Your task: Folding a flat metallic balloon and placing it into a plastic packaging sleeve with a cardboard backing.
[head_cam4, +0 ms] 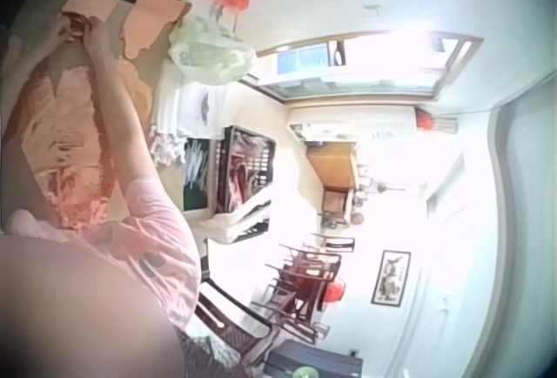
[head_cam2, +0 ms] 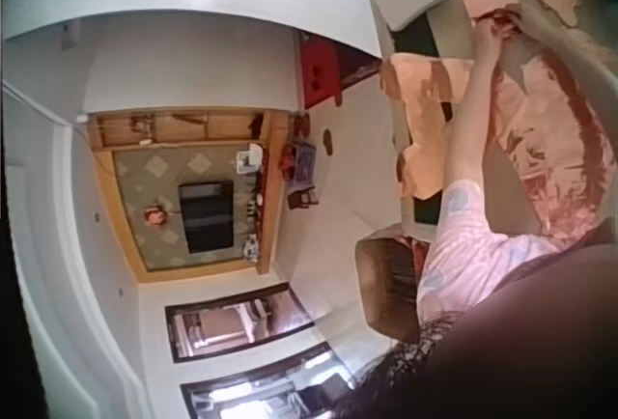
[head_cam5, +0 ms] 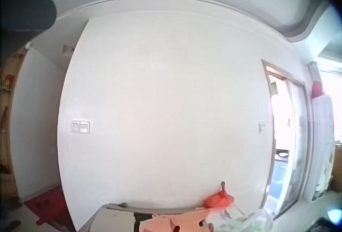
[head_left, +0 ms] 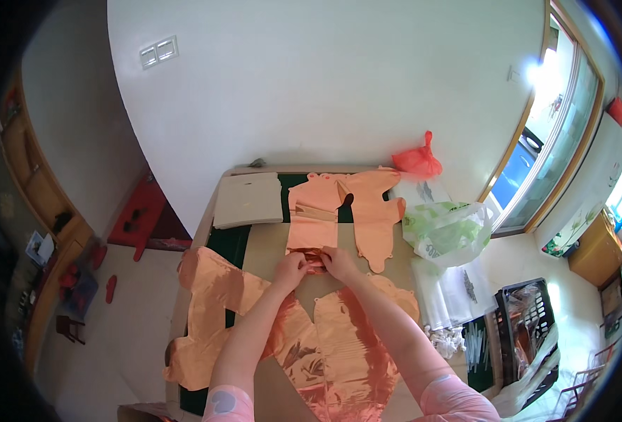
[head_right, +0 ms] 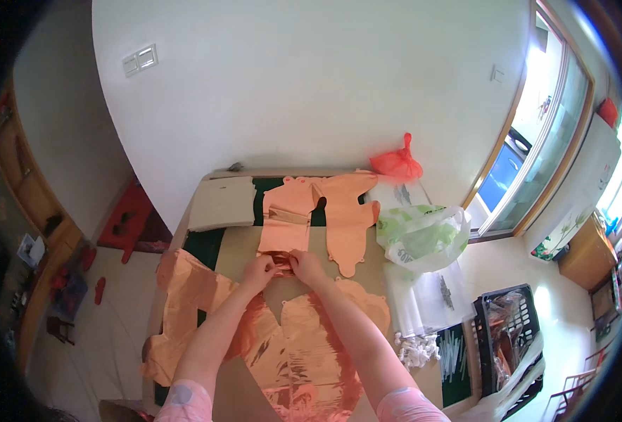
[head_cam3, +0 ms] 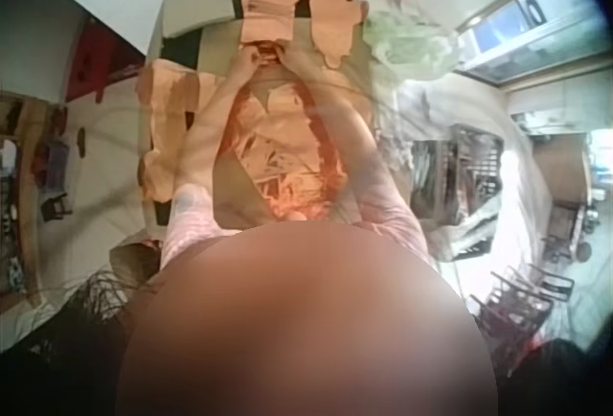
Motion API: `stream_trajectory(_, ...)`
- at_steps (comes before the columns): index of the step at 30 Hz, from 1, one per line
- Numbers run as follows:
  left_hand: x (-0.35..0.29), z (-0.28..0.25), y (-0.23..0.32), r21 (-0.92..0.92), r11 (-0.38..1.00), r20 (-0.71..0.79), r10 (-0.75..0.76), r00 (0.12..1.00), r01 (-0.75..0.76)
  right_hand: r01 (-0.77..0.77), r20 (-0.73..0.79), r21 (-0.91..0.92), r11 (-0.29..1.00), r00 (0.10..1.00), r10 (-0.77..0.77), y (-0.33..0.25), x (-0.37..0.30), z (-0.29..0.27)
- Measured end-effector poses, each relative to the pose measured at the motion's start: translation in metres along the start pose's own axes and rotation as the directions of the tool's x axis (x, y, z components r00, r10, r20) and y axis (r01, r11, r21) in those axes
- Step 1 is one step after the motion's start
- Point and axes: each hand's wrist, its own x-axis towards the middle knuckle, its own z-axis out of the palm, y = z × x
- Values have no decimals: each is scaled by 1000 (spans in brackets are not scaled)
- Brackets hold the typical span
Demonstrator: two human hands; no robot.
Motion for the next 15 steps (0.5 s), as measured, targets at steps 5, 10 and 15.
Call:
stream_trajectory(5, 1, -6, -7, -226, 973, -170, -93, 981, 53, 37, 4, 17, 999, 999, -37, -14, -1, -4)
stream_trajectory(10, 7, -10, 22, -171, 985, -232, -78, 970, 39, 7, 4, 1, 1000, 1000, -7, -10, 7, -9)
stream_trajectory(15, 6, -9, 29, 270, 963, -114, 49, 992, -16, -4, -317, 345, 938, 941, 121, -23, 49, -45)
